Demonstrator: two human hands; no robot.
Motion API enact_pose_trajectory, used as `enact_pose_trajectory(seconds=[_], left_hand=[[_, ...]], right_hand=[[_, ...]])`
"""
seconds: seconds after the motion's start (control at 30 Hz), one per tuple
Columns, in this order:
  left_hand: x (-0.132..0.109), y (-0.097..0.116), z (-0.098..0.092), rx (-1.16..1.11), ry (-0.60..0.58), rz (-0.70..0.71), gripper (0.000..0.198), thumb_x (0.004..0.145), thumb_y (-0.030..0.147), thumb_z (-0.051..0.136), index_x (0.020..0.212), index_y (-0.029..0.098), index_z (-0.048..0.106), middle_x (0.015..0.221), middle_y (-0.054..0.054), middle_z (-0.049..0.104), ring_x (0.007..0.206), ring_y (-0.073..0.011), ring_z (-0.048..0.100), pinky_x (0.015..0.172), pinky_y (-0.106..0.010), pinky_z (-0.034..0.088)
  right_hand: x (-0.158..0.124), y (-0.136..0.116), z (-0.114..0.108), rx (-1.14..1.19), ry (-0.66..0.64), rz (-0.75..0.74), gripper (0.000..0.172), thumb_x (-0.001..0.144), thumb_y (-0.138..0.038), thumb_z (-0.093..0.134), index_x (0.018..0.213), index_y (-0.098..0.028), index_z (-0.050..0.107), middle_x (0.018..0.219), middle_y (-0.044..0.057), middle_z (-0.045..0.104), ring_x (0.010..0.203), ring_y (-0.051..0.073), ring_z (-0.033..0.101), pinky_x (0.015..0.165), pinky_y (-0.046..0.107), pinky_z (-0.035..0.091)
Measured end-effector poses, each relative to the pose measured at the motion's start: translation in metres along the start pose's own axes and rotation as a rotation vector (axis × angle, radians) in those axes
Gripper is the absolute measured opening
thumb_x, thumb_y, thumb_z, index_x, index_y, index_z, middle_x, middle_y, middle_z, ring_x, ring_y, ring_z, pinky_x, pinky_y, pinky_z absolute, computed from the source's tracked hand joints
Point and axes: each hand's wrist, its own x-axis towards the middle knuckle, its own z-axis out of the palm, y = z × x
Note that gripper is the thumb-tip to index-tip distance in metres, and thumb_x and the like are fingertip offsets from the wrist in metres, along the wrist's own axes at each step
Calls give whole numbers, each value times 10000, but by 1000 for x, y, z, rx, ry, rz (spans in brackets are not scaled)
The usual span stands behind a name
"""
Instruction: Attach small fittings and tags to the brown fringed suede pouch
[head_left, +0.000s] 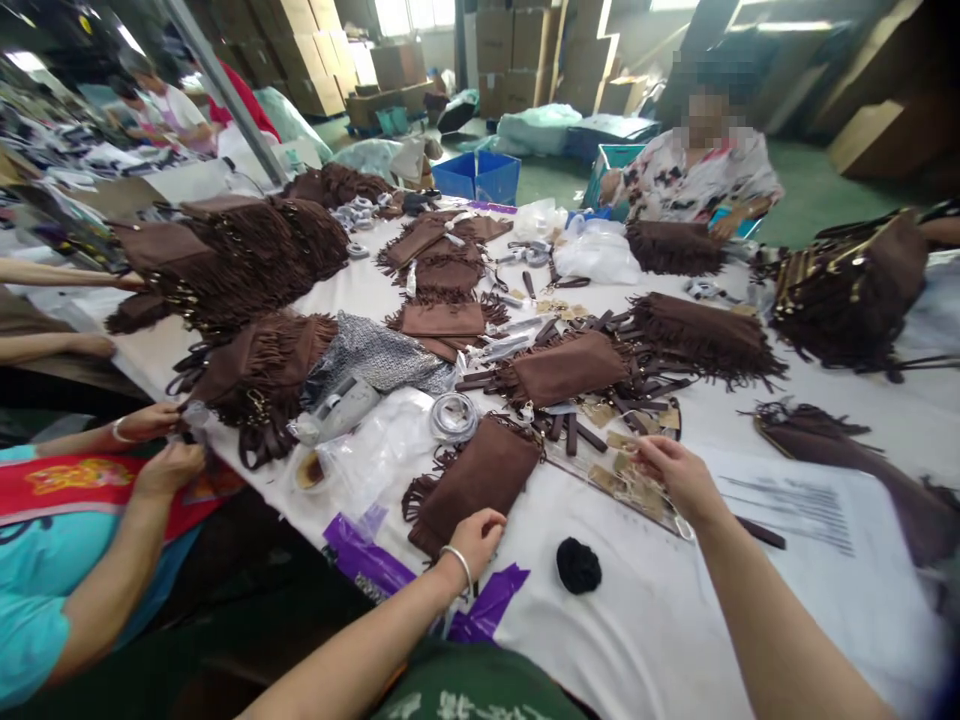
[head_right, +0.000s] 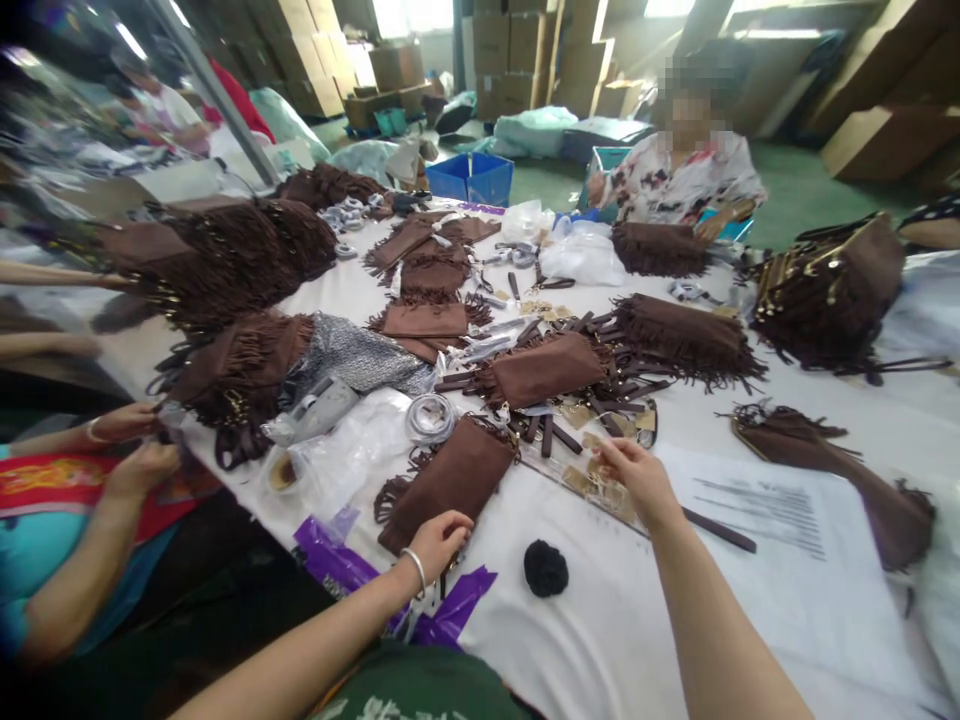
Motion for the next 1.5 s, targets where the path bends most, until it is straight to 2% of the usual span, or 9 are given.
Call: enact_pose_trajectory(seconds=[0.17, 0.3, 0.57, 0.73, 1.0, 1.13, 1.27, 1.4, 1.5], left_hand=[[-2, -6, -11, -18, -33, 4, 229, 774, 204, 441, 898, 158, 629, 842, -33, 651, 779, -136, 585, 732, -232, 445], [-2, -5, -14, -10, -58, 6, 230, 762, 175, 447, 893, 155, 635, 830, -32, 654, 773, -138, 587, 731, -236, 448], [22, 37, -14, 37, -89, 245, 236, 767, 180, 468, 928, 171, 641, 913, -39, 649, 847, -152, 578, 811, -258, 438], [51, 45, 7, 188, -145, 269, 242, 761, 184, 489, 948, 159, 640, 949, -58, 633, 869, -172, 565, 828, -277, 439], [75, 12, 52, 586, -225, 279, 218, 761, 157, 519, 951, 138, 625, 971, -98, 582, 971, -240, 498, 902, -362, 389], [78, 6, 68, 617, -228, 257, 221, 759, 136, 532, 971, 119, 595, 973, -129, 547, 996, -267, 463, 894, -399, 379], [79, 3, 72, 611, -190, 234, 244, 776, 130, 501, 1008, 121, 578, 973, -116, 544, 983, -249, 460, 898, -384, 372], [69, -6, 67, 518, -94, 191, 236, 798, 140, 457, 991, 158, 592, 890, -60, 565, 901, -187, 490, 868, -316, 395], [51, -16, 63, 393, 17, 151, 227, 774, 131, 471, 950, 168, 610, 828, -36, 569, 846, -163, 504, 843, -297, 410]], right_hand=[[-14, -5, 11, -95, 36, -24, 367, 663, -534, 603, 836, -212, 636, 847, 40, 670, 750, 161, 604, 601, 246, 483], [-24, -14, 15, -182, 51, -3, 332, 620, -491, 659, 759, -190, 645, 698, 37, 661, 617, 148, 585, 489, 229, 441], [-59, -36, 47, 24, 47, 14, 343, 663, -485, 655, 816, -179, 622, 824, 54, 677, 649, 115, 591, 498, 179, 469], [-73, -45, 44, 261, 165, -68, 315, 674, -429, 672, 847, -174, 608, 869, 55, 676, 720, 119, 618, 578, 174, 508], [-57, -39, 24, 262, 384, -220, 294, 709, -409, 633, 871, -169, 584, 865, 54, 674, 730, 135, 626, 642, 241, 517], [-42, -11, 29, -134, 173, -128, 315, 741, -420, 562, 934, -174, 595, 920, 82, 660, 800, 187, 619, 696, 324, 505], [-43, 45, 49, -738, -31, -133, 373, 749, -314, 526, 1109, -217, 535, 1033, 82, 607, 809, 197, 589, 764, 367, 455], [-55, 98, 90, -888, -421, -241, 202, 781, -272, 490, 963, -232, 569, 989, 50, 579, 859, 180, 555, 773, 308, 426], [-53, 117, 119, -1028, -461, -255, 155, 757, -212, 516, 899, -188, 574, 994, 98, 569, 958, 228, 519, 758, 314, 408]])
